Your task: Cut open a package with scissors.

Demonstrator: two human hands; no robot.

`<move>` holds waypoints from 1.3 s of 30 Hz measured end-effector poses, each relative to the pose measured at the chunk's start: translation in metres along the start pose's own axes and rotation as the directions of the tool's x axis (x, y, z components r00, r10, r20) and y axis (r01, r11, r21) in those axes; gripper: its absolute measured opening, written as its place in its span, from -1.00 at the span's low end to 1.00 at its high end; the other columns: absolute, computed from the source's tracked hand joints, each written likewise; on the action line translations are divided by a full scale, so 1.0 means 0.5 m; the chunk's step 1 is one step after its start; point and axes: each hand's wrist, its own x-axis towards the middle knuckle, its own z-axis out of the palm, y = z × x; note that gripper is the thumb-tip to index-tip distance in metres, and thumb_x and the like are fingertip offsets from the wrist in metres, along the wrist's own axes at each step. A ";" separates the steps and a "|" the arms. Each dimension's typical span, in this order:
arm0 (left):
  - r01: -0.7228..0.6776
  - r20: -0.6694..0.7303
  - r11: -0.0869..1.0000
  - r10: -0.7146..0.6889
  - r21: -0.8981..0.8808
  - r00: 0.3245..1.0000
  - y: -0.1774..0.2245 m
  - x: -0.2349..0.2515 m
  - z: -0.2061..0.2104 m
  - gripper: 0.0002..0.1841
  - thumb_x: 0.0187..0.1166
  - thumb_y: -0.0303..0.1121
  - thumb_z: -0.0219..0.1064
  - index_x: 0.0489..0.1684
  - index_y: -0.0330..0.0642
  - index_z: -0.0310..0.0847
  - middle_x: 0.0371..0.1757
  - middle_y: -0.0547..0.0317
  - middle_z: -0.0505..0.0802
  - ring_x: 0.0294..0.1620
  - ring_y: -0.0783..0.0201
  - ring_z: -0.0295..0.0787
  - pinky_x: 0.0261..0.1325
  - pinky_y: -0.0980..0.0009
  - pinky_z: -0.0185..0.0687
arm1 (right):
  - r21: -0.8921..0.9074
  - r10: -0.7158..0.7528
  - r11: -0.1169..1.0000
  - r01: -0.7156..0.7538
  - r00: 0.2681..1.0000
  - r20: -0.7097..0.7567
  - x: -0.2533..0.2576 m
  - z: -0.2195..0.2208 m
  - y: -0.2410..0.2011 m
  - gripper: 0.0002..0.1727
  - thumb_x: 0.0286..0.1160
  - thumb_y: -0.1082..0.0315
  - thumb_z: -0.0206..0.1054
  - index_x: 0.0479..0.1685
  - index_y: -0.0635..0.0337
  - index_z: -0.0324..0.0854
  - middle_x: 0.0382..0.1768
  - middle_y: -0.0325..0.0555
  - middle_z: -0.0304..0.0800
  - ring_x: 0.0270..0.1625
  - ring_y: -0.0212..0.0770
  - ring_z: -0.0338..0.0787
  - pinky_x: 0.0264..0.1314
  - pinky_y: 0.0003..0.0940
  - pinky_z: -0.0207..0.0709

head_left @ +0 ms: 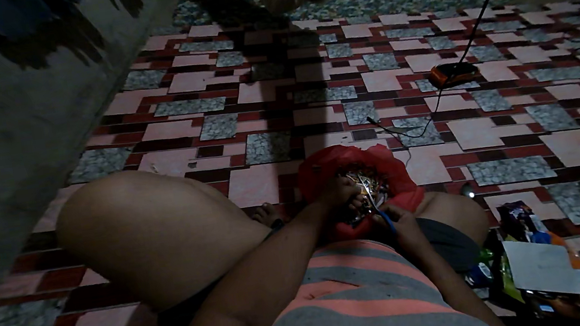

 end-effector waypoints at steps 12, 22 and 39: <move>0.009 0.010 0.991 -0.010 0.131 1.000 0.003 -0.004 0.000 -0.83 0.73 -0.40 0.24 0.01 -0.36 0.59 -0.43 0.21 0.74 -0.56 0.47 0.67 -0.41 0.58 0.65 | -0.002 0.024 1.000 -0.024 0.997 0.069 -0.001 -0.002 -0.012 -0.72 0.49 0.23 0.38 -0.05 0.28 0.64 -0.40 -0.31 0.69 -0.47 -0.51 0.63 -0.41 -0.59 0.55; -0.021 -0.057 0.994 0.027 0.107 0.998 0.006 -0.011 0.001 -0.74 0.80 -0.34 0.16 0.18 -0.39 0.53 -0.30 0.15 0.74 -0.44 0.45 0.67 -0.30 0.55 0.64 | 0.069 0.021 0.997 -0.020 1.000 -0.005 0.001 0.000 -0.004 -0.79 0.58 0.34 0.36 -0.05 0.35 0.64 -0.47 -0.20 0.72 -0.53 -0.40 0.65 -0.45 -0.48 0.60; -0.015 -0.093 0.998 0.021 0.068 0.995 0.003 -0.003 0.004 -0.76 0.76 -0.38 0.21 0.13 -0.42 0.58 -0.28 0.10 0.83 -0.39 0.44 0.79 -0.25 0.53 0.73 | -0.007 0.031 1.000 -0.030 0.997 0.077 0.004 -0.003 -0.004 -0.75 0.51 0.25 0.39 -0.07 0.28 0.66 -0.44 -0.30 0.69 -0.48 -0.47 0.64 -0.39 -0.55 0.57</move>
